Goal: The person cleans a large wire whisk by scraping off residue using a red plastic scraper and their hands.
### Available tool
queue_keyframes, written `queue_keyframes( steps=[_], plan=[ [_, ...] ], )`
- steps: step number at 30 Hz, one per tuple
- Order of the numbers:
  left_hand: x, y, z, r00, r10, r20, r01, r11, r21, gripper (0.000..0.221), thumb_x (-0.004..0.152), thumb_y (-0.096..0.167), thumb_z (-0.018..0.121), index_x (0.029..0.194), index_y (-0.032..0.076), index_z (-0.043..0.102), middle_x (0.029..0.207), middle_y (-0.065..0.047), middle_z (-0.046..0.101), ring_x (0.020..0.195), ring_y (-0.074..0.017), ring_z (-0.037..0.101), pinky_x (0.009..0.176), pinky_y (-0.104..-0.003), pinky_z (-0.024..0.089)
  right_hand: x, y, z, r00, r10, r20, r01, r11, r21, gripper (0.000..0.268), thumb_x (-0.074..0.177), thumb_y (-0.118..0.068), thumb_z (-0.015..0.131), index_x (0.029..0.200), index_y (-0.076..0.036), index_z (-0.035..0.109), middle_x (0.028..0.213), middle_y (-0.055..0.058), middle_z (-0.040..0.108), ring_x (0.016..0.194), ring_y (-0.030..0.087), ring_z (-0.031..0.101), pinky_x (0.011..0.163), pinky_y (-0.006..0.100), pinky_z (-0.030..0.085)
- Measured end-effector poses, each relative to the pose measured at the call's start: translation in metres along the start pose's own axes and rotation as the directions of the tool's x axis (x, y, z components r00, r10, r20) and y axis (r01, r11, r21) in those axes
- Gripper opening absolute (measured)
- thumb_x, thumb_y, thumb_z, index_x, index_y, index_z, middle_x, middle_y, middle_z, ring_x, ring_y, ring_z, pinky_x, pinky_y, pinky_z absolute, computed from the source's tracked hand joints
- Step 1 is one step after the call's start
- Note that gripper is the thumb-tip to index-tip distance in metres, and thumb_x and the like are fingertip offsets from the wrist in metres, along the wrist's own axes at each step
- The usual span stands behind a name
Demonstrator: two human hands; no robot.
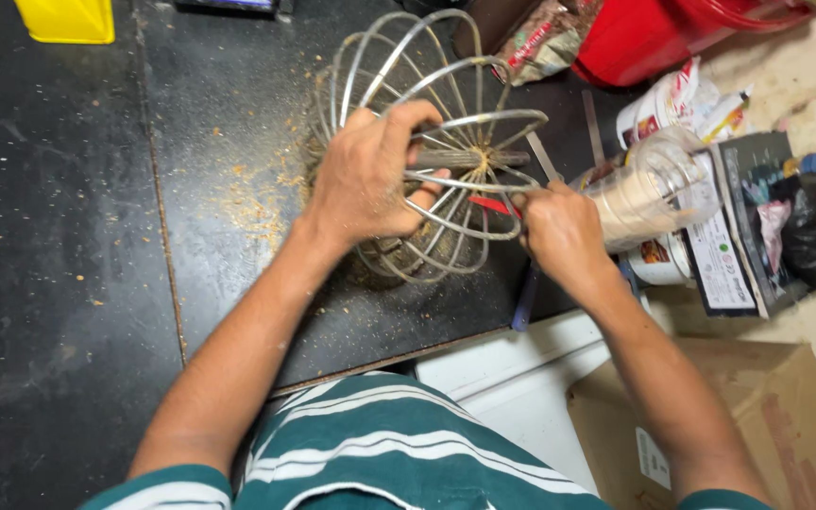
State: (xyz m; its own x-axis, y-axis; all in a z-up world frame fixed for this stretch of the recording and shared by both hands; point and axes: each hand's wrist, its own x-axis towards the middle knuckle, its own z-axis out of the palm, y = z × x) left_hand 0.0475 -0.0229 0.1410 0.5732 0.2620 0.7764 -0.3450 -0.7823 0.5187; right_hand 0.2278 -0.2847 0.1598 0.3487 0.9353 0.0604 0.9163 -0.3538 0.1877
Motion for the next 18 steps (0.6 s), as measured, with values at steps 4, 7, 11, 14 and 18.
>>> queue_keyframes(
  steps=[4,7,11,14,18],
  plan=[
    [0.003,0.009,-0.011,0.997,0.078,0.025,-0.079,0.996,0.049,0.057,0.084,0.022,0.085,0.133,0.010,0.058,0.097,-0.007,0.064,0.081,-0.0264,0.058,0.076,-0.039,0.044,0.010,0.007,0.027,0.988,0.156,-0.008,-0.156,0.986,-0.063,0.013,0.073,-0.009,0.074,0.083,-0.002,0.070,0.090,0.019,0.070,0.090,0.037,0.068,0.078,0.047,0.056],
    [0.007,0.020,-0.015,0.997,-0.014,0.081,0.005,0.995,0.103,0.062,0.082,0.031,0.091,0.133,0.010,0.061,0.095,-0.007,0.064,0.079,-0.0277,0.055,0.073,-0.040,0.045,0.016,0.006,0.004,0.990,0.092,0.106,-0.086,0.994,-0.063,0.026,0.069,-0.010,0.075,0.094,-0.003,0.072,0.095,0.020,0.071,0.090,0.039,0.069,0.078,0.047,0.056],
    [0.007,0.027,-0.019,0.996,0.001,0.095,-0.008,0.998,0.066,0.094,0.064,0.058,0.095,0.133,0.006,0.059,0.102,-0.009,0.062,0.088,-0.0292,0.056,0.080,-0.041,0.044,-0.010,-0.010,-0.081,0.979,-0.006,0.204,-0.007,0.998,0.066,0.048,0.068,-0.001,0.070,0.115,-0.012,0.072,0.101,0.012,0.074,0.099,0.036,0.068,0.083,0.047,0.053],
    [0.004,0.030,-0.021,0.994,0.036,0.104,-0.041,0.998,0.043,0.112,0.054,0.069,0.092,0.136,0.001,0.056,0.100,-0.010,0.058,0.092,-0.0298,0.057,0.086,-0.042,0.040,-0.038,-0.036,-0.133,0.998,0.013,0.067,-0.014,1.000,0.015,0.056,0.061,0.000,0.069,0.117,-0.010,0.074,0.102,0.011,0.074,0.096,0.034,0.065,0.083,0.044,0.052],
    [-0.002,0.038,-0.018,0.992,0.074,0.103,-0.074,0.997,-0.003,0.123,0.047,0.079,0.088,0.135,0.000,0.055,0.100,-0.009,0.058,0.094,-0.0283,0.059,0.090,-0.042,0.040,-0.038,-0.057,-0.134,0.999,0.032,0.010,-0.032,0.999,-0.003,0.048,0.064,-0.001,0.071,0.110,-0.012,0.077,0.099,0.006,0.075,0.092,0.031,0.063,0.081,0.042,0.050]
  ],
)
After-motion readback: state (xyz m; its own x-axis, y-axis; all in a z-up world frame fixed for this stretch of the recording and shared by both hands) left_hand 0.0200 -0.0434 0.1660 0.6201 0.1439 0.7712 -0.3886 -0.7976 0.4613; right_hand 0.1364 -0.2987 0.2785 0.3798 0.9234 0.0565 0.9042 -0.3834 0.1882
